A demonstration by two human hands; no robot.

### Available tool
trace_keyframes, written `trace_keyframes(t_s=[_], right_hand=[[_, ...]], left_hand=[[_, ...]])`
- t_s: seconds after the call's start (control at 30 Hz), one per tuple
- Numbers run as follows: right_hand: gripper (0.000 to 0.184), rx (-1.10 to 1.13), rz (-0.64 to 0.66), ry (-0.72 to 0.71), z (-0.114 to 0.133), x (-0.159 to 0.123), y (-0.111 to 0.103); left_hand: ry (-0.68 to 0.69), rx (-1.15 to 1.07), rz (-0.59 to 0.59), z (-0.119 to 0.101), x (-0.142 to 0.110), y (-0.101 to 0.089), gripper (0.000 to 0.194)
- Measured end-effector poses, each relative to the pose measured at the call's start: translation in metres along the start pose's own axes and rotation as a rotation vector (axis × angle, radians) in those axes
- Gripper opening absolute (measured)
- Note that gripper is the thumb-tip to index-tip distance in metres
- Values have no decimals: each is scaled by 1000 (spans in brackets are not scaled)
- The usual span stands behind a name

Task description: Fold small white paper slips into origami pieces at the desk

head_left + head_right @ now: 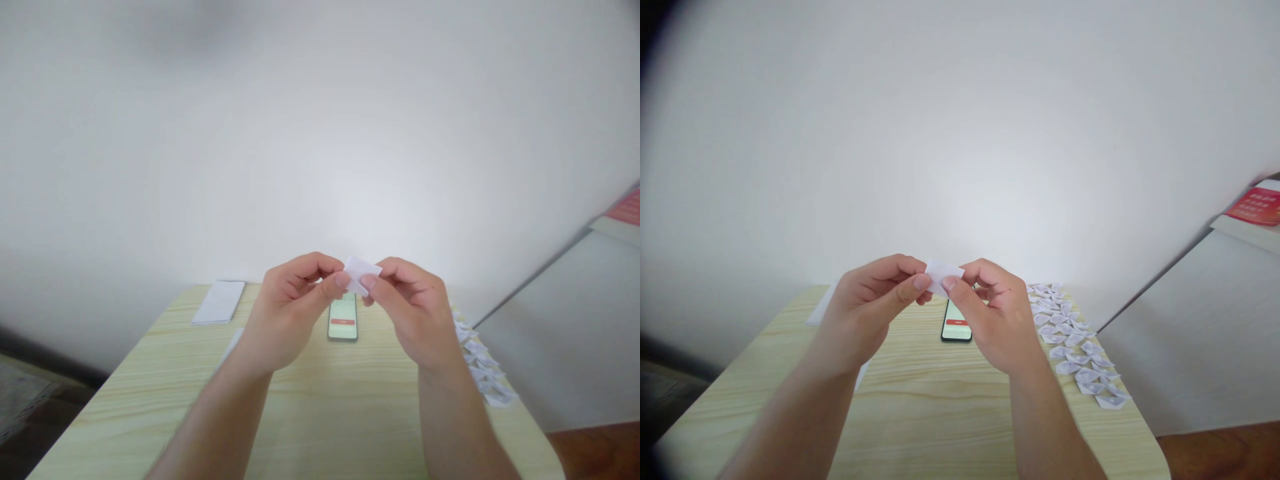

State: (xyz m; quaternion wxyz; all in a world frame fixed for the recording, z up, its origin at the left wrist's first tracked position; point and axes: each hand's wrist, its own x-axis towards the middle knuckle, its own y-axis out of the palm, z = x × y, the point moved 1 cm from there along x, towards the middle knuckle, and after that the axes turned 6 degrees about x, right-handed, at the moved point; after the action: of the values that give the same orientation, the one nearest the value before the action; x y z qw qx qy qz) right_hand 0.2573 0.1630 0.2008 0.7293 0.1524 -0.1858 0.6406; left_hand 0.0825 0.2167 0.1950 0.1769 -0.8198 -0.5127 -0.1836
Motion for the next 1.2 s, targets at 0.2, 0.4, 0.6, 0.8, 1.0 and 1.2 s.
trace_keyframes(t_s=[0.2,0.4,0.6,0.8,1.0,1.2], right_hand=[[21,-84,-86,41,-1,1,0],[23,-136,-91,76,0,1,1],[27,-144,-59,96,-1,1,0],[26,-127,-47,100,-1,1,-1],[26,-131,-39,95,-1,0,-2],[12,-92,15,100,-2,0,-1]], left_hand=[[115,273,-98,-3,-5,2,23],[250,485,-42,-6,-3,1,28],[220,470,93,-9,-2,-3,16],[153,415,106,-8,-3,-5,13],[158,358,133,-8,-3,-5,13],[80,389,122,-7,-2,-5,12]])
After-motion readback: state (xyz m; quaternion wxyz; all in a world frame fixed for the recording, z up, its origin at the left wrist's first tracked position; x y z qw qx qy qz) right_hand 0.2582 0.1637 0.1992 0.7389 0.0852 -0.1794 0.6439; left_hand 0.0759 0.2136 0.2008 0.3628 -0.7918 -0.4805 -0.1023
